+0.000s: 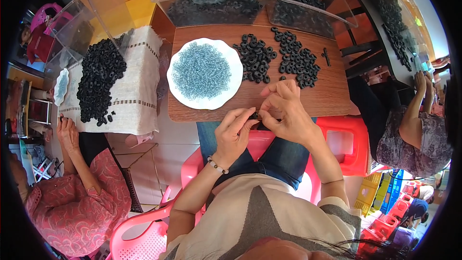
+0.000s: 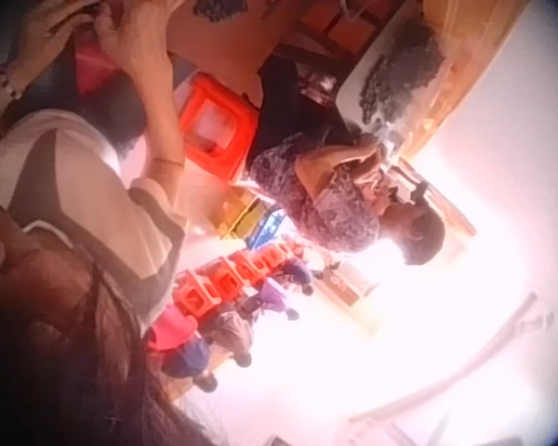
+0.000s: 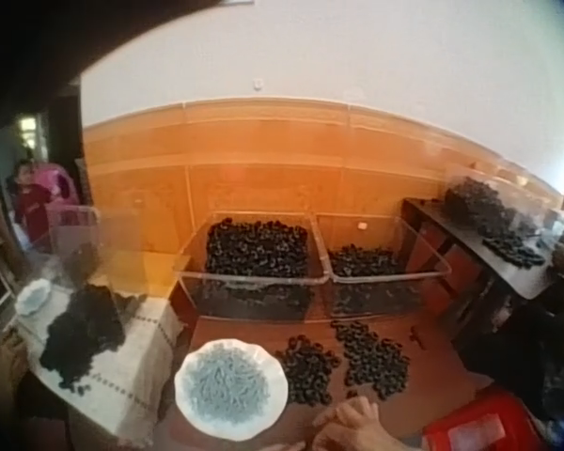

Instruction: Assembling small blue beads or parts into black plastic rings or fasteners.

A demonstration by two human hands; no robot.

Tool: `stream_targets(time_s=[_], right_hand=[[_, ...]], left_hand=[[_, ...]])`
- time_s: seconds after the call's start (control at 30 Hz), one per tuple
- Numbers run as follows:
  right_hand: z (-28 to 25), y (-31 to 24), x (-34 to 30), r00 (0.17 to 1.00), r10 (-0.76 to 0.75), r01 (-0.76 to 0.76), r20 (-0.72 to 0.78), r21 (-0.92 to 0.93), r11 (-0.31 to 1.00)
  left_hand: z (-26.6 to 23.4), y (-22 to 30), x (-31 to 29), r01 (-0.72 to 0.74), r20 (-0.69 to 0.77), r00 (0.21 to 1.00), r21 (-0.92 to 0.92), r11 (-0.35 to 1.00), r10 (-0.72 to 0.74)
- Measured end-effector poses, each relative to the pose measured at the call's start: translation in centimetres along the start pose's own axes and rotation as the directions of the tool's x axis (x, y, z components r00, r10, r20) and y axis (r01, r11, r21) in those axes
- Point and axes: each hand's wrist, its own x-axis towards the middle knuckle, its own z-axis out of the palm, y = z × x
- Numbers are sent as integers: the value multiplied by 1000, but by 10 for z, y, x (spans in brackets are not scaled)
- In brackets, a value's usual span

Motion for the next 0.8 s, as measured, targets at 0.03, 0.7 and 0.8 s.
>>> stream_targets(time_s=[0.03,0.7,0.8], right_hand=[[2,0,-1,1000,-19,19,-11,-17,1000],[10,6,-17,990,139,-141,24,119,983],[18,17,-22,954,296,-291,55,420,860]], left_hand=[[0,1,0,2,16,1000,0,1000,-2],[3,0,-3,110,88,991,-94,990,-102],[4,0,-1,62,112,992,-91,994,-51]])
